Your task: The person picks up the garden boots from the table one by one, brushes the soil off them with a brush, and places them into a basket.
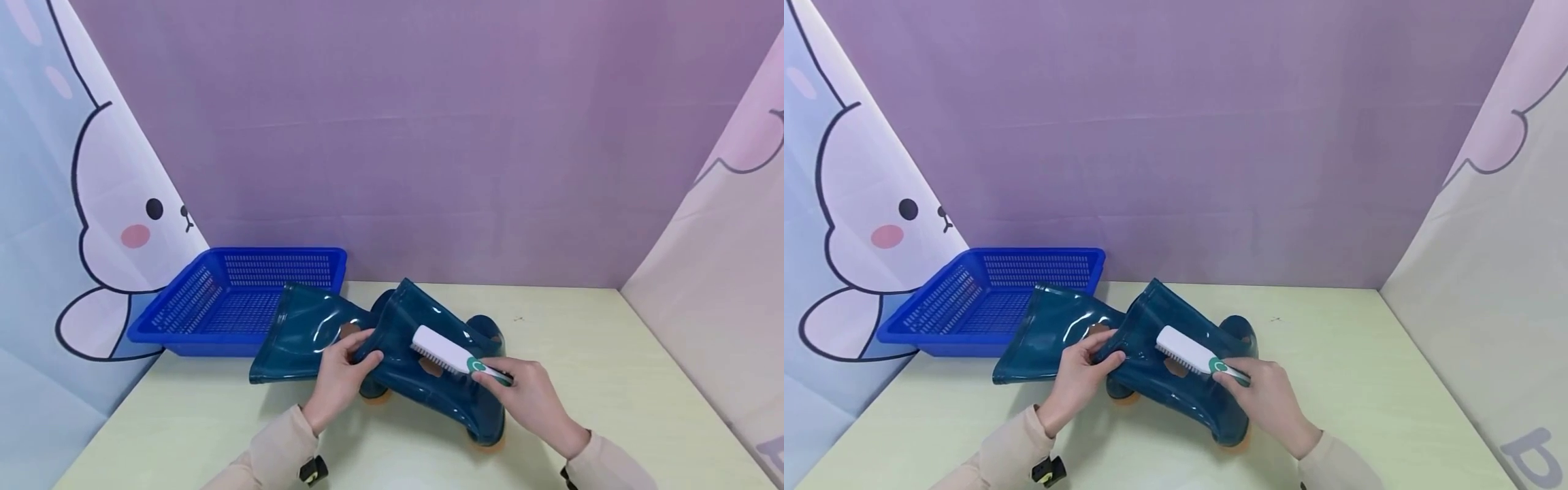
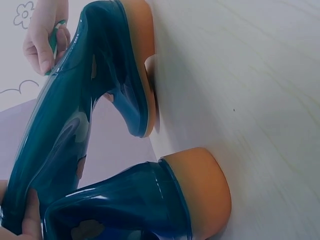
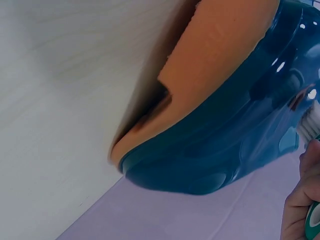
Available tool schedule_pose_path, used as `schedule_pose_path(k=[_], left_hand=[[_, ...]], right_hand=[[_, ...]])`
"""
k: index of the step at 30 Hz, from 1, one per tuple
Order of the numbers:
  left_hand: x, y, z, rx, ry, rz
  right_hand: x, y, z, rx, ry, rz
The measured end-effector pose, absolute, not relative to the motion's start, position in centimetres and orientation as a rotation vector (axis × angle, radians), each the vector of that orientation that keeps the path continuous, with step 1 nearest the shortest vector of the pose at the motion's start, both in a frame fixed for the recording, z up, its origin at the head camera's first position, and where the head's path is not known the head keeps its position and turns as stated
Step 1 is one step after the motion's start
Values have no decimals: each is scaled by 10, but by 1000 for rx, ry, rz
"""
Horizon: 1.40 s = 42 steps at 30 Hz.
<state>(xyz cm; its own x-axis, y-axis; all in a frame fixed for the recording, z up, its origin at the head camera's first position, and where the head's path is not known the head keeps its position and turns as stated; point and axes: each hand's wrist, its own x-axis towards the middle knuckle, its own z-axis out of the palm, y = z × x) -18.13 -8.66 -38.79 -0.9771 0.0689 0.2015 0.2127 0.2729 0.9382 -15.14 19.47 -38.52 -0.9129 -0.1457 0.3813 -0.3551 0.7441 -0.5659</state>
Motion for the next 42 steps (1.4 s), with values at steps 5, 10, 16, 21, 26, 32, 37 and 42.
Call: schedule_pose_path(k=[5,10,16,21,26,32,37,42], left_hand=[[-177,-86,-391,-257,-2407,-1826],[-178,-84,-391,-289,-2392,-1827],[-178,-83,-391,-303,-2375,-1835],[-177,-83,-391,-297,-2358,-1861],[-178,-85,-393,-288,-2369,-1857],[-178,-85,-393,-280,-2390,-1820],[-180,-84,-391,-271,-2378,-1824],[-180,-84,-391,-253,-2384,-1846]], right_hand=[[-146,194,-381,467,-2738,831],[-143,202,-374,471,-2760,753],[-140,206,-374,456,-2746,715],[-137,206,-373,439,-2750,703],[-135,208,-372,442,-2730,714],[-137,216,-378,392,-2749,849],[-140,221,-377,381,-2727,889],[-144,219,-375,372,-2673,876]])
